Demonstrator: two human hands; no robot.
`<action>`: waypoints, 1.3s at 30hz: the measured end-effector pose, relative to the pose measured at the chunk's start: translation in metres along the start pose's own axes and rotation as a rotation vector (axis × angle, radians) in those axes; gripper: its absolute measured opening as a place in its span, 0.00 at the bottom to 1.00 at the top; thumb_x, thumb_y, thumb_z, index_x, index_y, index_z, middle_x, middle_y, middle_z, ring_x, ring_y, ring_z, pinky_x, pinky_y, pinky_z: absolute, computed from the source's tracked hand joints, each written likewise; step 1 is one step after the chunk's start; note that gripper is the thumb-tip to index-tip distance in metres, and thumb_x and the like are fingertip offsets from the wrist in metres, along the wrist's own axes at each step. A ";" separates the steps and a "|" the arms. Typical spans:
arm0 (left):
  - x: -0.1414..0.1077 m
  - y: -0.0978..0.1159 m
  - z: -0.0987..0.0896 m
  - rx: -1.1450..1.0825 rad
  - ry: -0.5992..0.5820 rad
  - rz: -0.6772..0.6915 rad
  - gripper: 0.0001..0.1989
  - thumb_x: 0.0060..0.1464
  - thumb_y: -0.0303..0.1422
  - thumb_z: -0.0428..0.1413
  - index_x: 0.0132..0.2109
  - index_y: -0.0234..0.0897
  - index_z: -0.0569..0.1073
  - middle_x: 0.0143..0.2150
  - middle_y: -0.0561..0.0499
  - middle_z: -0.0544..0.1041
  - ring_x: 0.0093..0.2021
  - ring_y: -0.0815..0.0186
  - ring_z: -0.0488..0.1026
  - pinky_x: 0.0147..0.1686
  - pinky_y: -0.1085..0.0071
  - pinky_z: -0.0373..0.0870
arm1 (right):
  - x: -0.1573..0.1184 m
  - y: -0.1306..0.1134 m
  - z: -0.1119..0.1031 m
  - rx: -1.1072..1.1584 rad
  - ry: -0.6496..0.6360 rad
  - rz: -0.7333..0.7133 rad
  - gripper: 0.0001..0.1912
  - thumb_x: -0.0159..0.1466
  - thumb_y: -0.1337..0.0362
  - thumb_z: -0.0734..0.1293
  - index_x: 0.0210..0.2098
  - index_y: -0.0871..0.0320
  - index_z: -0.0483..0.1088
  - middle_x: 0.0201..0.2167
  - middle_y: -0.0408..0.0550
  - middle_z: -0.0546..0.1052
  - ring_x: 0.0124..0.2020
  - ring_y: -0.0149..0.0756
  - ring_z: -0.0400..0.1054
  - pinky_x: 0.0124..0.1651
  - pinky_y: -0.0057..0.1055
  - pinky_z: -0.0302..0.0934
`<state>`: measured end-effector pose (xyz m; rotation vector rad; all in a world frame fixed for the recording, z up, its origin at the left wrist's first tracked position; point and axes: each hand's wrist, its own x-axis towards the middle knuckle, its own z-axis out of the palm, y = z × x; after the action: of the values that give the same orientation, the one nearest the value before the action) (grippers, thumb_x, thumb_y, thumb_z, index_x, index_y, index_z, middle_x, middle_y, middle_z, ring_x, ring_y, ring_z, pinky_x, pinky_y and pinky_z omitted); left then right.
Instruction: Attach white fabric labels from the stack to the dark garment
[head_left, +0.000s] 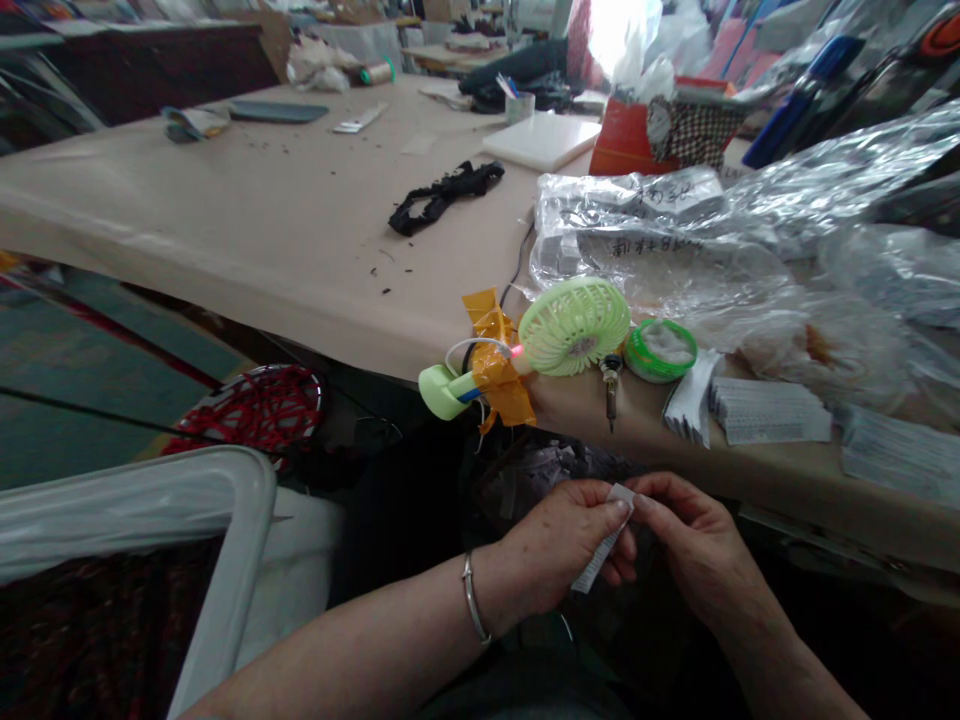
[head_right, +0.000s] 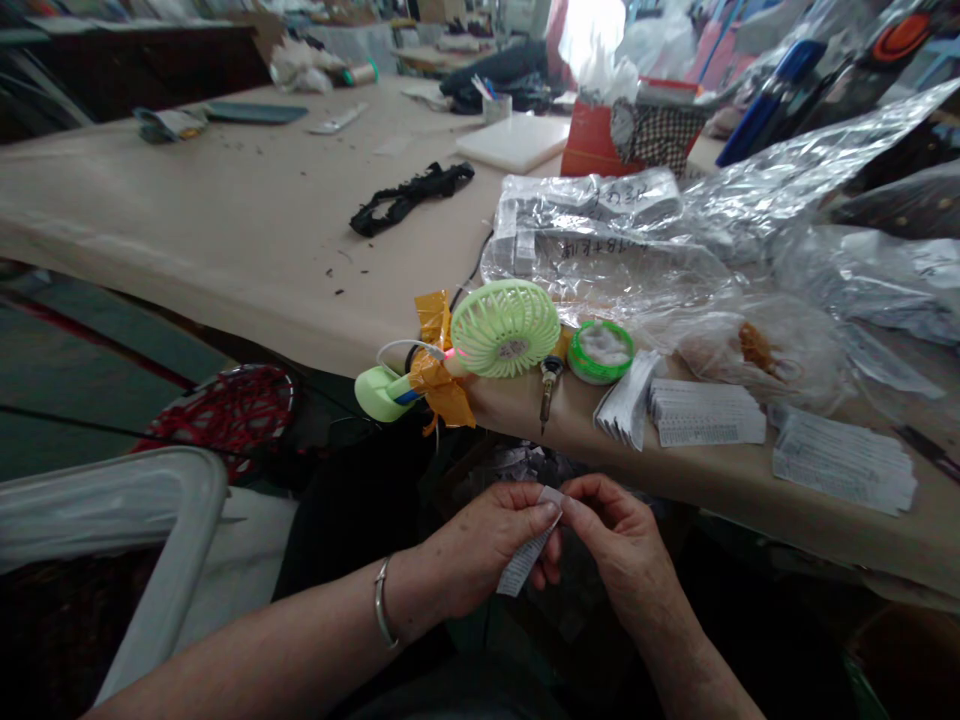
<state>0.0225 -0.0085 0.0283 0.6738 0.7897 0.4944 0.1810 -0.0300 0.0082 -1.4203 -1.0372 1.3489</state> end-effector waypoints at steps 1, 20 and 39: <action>0.000 -0.001 0.000 0.020 0.017 0.013 0.15 0.52 0.44 0.55 0.33 0.34 0.68 0.23 0.55 0.68 0.20 0.74 0.65 0.21 0.77 0.61 | 0.001 -0.001 0.003 0.015 0.012 -0.006 0.14 0.53 0.55 0.74 0.27 0.59 0.72 0.25 0.44 0.75 0.26 0.31 0.69 0.32 0.26 0.66; -0.001 0.030 -0.017 0.847 0.415 0.560 0.14 0.61 0.37 0.49 0.37 0.36 0.76 0.30 0.51 0.77 0.30 0.69 0.70 0.31 0.74 0.61 | 0.030 -0.028 0.026 -0.043 0.081 -0.146 0.12 0.53 0.56 0.73 0.27 0.58 0.72 0.26 0.43 0.75 0.26 0.29 0.67 0.29 0.24 0.62; 0.006 0.038 -0.019 0.845 0.416 0.637 0.13 0.61 0.32 0.48 0.32 0.37 0.75 0.27 0.53 0.76 0.27 0.71 0.69 0.30 0.77 0.61 | 0.032 -0.040 0.031 -0.257 0.157 -0.297 0.09 0.57 0.59 0.68 0.25 0.57 0.69 0.21 0.42 0.72 0.23 0.29 0.66 0.27 0.23 0.61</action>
<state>0.0061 0.0284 0.0427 1.6693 1.1879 0.9045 0.1516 0.0122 0.0384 -1.4620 -1.2921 0.9014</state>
